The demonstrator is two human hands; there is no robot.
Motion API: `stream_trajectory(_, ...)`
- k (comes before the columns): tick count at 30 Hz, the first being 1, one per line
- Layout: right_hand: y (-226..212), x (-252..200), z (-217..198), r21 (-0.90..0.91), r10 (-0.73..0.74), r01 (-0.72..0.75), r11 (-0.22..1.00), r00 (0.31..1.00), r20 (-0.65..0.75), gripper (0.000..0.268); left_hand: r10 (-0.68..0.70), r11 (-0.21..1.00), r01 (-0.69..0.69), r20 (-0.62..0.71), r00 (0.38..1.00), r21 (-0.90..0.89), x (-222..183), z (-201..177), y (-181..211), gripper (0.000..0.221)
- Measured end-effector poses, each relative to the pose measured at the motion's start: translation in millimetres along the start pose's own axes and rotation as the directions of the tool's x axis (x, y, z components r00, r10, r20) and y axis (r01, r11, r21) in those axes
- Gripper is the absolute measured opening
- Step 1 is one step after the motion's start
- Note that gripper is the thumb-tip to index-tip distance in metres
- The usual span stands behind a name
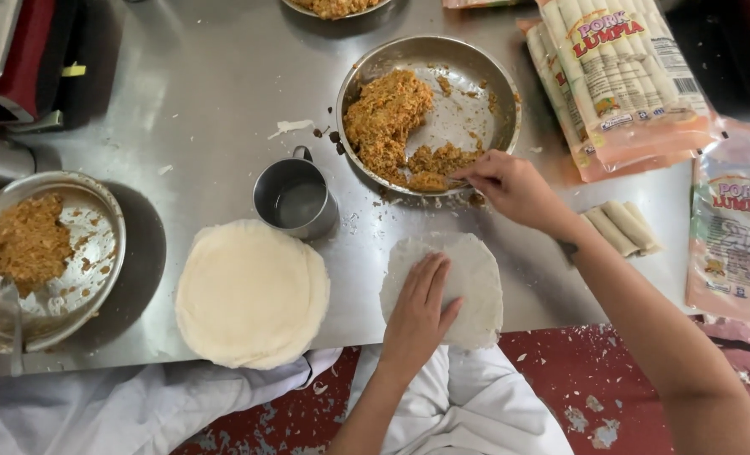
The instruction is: Separating thin lumpia or spring roll wrappers from a stack and laying them out individually on a metal work surface.
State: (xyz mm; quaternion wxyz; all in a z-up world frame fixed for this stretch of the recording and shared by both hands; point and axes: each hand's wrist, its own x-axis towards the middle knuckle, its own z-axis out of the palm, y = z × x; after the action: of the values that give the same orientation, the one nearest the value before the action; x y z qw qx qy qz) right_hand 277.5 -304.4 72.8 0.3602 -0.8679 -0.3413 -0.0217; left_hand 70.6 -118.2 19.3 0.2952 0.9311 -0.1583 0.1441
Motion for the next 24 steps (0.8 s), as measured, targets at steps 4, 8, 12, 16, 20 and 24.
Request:
stream_trajectory(4,20.5,3.5,-6.2,-0.174,-0.044,0.043,0.984,0.999,-0.006,0.027,0.008,1.0,-0.008,-0.003,1.0,0.017,-1.4,3.0,-1.3,0.053)
stream_trajectory(8,-12.5,5.2,-21.9,0.052,-0.019,0.018,0.998,0.999,0.029,0.024,0.021,0.999,-0.022,-0.036,0.999,-0.027,-2.3,1.8,-1.6,0.055)
stream_trajectory(12,-79.5,-48.3,-38.0,0.13,-0.042,0.043,0.991,0.999,-0.006,0.024,-0.002,0.989,-0.002,-0.031,1.0,-0.151,-17.9,-7.8,-5.4,0.053)
stream_trajectory(16,-69.2,-163.6,28.5,0.236,0.202,-0.151,0.96,0.958,-0.205,0.019,-0.024,0.992,0.021,-0.03,0.999,-0.124,-51.8,-28.5,-12.6,0.077)
stream_trajectory(20,-61.3,-214.7,57.4,-0.05,0.111,-0.122,0.991,0.977,-0.18,0.033,0.111,0.963,-0.104,-0.017,0.994,0.25,-69.1,-33.4,-33.7,0.059)
stream_trajectory(24,-94.4,-175.3,13.7,-0.151,0.162,-0.181,0.972,0.978,-0.132,0.011,0.119,0.992,-0.119,0.004,0.993,0.04,-72.6,-32.7,-24.9,0.059)
